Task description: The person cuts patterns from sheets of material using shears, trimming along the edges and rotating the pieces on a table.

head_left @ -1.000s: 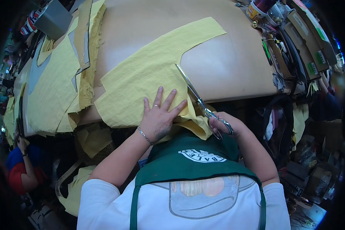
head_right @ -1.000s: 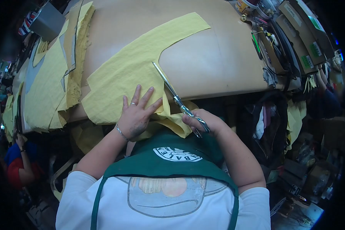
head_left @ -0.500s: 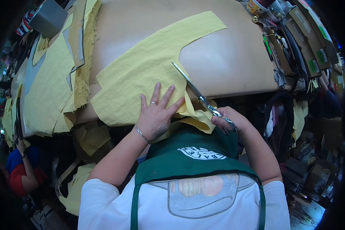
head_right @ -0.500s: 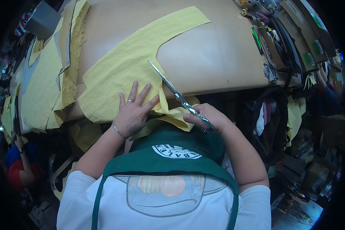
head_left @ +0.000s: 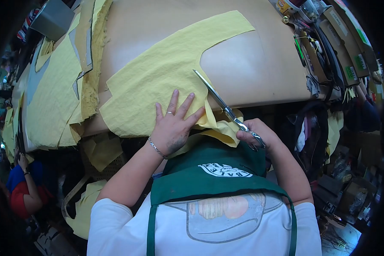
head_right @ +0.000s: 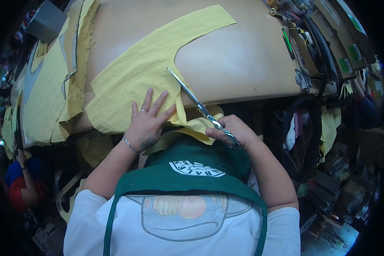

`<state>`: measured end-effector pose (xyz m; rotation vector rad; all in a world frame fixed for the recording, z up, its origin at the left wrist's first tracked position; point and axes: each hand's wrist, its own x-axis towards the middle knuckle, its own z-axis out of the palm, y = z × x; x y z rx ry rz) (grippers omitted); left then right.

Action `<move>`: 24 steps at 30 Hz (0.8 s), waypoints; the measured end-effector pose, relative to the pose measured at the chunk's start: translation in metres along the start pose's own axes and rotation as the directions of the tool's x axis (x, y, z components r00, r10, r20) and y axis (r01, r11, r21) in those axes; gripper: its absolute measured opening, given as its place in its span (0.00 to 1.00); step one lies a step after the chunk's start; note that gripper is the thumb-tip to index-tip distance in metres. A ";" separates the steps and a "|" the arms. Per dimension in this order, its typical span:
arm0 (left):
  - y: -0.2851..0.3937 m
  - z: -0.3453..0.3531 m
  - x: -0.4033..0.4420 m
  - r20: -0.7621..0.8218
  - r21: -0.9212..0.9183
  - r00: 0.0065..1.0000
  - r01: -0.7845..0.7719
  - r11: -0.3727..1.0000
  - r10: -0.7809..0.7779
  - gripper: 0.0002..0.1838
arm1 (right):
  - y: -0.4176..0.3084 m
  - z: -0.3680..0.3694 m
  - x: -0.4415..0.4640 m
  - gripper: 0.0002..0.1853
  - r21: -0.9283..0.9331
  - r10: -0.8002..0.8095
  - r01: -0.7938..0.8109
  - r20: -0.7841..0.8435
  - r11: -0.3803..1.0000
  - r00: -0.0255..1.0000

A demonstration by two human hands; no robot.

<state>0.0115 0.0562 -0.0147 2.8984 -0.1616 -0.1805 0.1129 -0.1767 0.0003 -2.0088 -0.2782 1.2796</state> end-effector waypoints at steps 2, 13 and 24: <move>0.000 -0.001 0.000 0.004 -0.008 1.000 0.004 1.000 -0.004 0.28 | -0.001 0.001 0.000 0.29 0.007 0.013 -0.013 -0.002 1.000 1.000; 0.015 -0.014 -0.001 0.007 -0.089 1.000 0.023 0.996 -0.023 0.27 | 0.006 0.007 -0.002 0.29 0.022 -0.015 0.014 0.047 1.000 0.999; 0.030 -0.018 -0.007 0.069 -0.181 0.998 -0.001 0.984 0.014 0.24 | 0.010 0.009 0.011 0.38 0.067 -0.162 0.158 0.057 0.985 0.985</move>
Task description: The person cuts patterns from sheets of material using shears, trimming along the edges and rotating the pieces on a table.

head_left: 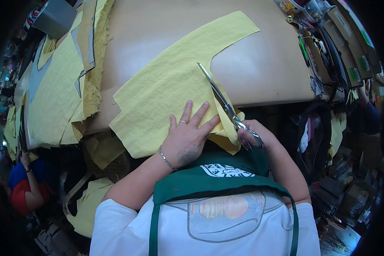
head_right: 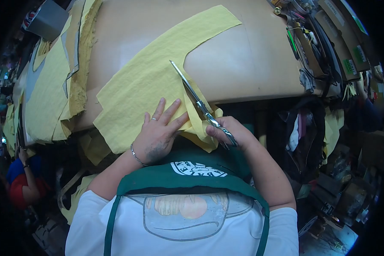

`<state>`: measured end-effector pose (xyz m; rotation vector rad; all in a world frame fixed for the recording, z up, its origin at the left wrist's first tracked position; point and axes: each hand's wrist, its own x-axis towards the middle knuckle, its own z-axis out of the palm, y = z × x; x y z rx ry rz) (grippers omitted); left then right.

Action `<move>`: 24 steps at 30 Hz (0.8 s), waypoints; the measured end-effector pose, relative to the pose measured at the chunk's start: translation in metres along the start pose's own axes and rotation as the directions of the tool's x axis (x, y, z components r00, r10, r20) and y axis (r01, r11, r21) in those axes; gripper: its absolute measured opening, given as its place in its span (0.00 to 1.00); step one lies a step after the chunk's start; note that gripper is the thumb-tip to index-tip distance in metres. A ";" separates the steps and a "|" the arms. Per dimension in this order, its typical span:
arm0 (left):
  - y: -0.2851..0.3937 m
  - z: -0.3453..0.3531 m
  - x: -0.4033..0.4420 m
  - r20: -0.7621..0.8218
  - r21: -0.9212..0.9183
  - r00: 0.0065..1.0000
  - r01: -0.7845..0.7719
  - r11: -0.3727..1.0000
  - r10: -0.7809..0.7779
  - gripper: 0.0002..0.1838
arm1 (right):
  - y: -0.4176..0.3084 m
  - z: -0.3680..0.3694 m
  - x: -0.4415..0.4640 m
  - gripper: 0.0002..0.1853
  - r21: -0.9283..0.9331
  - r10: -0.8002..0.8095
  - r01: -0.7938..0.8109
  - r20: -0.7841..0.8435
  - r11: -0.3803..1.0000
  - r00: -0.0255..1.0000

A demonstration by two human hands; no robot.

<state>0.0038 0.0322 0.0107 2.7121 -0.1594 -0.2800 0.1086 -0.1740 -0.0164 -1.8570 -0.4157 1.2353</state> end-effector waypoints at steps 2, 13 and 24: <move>0.001 -0.001 0.001 0.014 -0.030 1.000 0.003 1.000 -0.003 0.23 | -0.002 0.004 -0.002 0.37 0.012 -0.003 0.003 -0.042 1.000 0.999; 0.004 -0.004 0.005 0.021 -0.275 0.999 -0.031 0.961 0.038 0.23 | 0.010 0.007 -0.008 0.36 0.044 0.030 -0.026 -0.088 0.999 0.996; 0.013 -0.007 0.015 -0.012 -0.578 0.996 -0.078 0.812 0.087 0.21 | 0.019 0.013 -0.019 0.34 0.066 0.080 -0.070 -0.176 0.995 0.981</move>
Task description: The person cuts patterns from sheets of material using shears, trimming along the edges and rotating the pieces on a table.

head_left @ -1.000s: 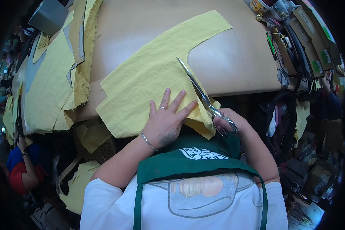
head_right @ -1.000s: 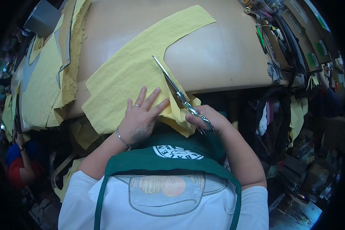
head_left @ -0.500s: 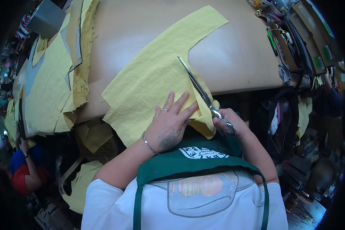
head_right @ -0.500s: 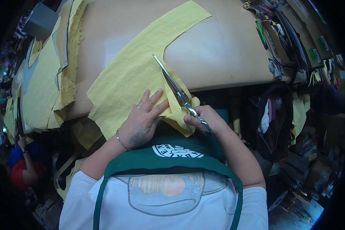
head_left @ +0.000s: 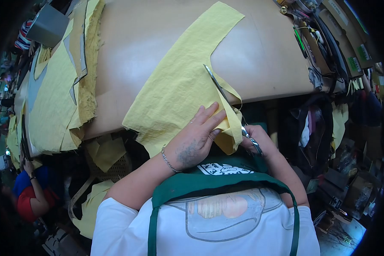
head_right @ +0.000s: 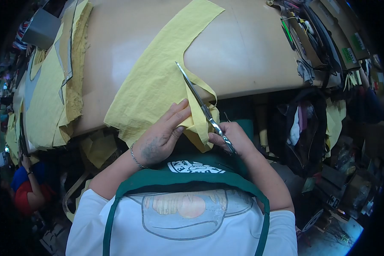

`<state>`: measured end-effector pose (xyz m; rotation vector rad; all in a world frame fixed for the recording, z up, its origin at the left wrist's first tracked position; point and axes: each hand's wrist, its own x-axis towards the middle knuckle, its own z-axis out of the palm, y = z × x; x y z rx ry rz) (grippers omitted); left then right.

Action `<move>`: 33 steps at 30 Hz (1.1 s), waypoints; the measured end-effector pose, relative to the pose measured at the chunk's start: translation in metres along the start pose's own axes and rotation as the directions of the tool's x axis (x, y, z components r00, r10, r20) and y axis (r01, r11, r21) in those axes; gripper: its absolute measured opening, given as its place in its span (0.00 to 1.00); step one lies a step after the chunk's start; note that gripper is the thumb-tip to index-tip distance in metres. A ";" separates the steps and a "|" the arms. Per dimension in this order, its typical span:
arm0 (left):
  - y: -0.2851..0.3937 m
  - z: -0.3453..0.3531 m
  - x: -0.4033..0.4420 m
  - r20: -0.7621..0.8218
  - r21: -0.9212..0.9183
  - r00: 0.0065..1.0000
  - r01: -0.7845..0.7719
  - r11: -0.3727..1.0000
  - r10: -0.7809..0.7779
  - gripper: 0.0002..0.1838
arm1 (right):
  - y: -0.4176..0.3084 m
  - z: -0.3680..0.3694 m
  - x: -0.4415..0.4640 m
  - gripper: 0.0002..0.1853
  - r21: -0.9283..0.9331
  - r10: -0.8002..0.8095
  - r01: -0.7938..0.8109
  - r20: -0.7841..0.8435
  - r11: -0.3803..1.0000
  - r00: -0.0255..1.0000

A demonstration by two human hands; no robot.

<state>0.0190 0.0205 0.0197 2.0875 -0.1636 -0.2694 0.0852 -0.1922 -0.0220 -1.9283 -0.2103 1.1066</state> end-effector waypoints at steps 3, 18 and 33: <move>-0.004 0.004 0.004 -0.029 -0.053 0.998 -0.063 0.997 0.062 0.21 | 0.004 0.002 -0.002 0.33 -0.012 0.031 -0.032 -0.032 0.999 0.999; 0.000 0.019 0.009 -0.004 -0.413 0.986 -0.155 0.898 0.168 0.20 | 0.020 -0.006 0.006 0.35 0.090 -0.118 0.117 0.007 0.989 0.993; -0.002 0.024 0.009 0.009 -0.553 0.987 -0.130 0.823 0.162 0.21 | 0.022 -0.008 0.008 0.38 0.097 -0.033 0.038 -0.046 0.995 0.998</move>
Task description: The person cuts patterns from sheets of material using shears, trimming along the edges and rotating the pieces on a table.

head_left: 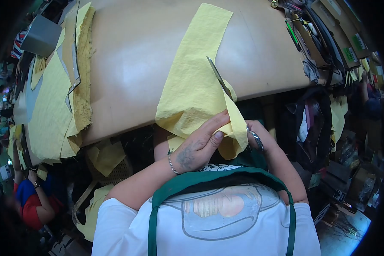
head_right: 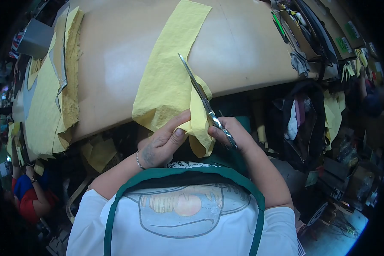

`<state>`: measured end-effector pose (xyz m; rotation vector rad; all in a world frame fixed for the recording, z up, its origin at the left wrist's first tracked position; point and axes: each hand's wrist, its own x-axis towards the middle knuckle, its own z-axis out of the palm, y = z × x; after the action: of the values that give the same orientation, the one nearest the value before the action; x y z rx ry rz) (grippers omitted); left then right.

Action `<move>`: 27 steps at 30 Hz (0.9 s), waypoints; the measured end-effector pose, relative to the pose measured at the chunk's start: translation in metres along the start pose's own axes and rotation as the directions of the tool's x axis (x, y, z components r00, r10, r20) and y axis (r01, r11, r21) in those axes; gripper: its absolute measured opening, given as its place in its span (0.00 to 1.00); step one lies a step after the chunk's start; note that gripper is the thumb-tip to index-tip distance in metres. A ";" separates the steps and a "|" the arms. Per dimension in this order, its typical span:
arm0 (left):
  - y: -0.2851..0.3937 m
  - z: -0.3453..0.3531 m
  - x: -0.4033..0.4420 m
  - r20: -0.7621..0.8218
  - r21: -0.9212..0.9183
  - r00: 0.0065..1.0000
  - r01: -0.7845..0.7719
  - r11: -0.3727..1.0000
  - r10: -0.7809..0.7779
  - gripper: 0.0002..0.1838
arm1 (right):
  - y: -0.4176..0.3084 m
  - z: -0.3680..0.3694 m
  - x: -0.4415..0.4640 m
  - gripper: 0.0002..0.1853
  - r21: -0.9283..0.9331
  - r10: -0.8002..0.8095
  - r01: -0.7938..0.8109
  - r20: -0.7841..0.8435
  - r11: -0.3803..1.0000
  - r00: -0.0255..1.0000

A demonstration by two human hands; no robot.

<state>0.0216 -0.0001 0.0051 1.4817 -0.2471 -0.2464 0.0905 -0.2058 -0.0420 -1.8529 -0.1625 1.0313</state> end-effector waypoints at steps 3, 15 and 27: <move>-0.002 0.005 0.000 -0.032 -0.142 0.999 0.011 0.990 -0.016 0.21 | 0.002 0.002 -0.003 0.37 -0.019 0.002 -0.003 -0.054 1.000 0.999; -0.019 -0.001 0.015 0.059 0.002 0.986 -0.155 0.988 0.154 0.23 | 0.015 0.006 -0.006 0.13 0.228 0.064 -0.024 -0.173 0.973 0.983; -0.029 -0.048 0.047 0.121 0.993 0.990 -0.122 -0.006 -0.067 0.34 | -0.011 -0.005 -0.007 0.33 0.022 0.088 -0.087 -0.073 0.996 0.993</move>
<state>0.0812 0.0281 -0.0272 3.0117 -0.6762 -0.0916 0.0929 -0.2071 -0.0280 -1.8918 -0.0274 1.0183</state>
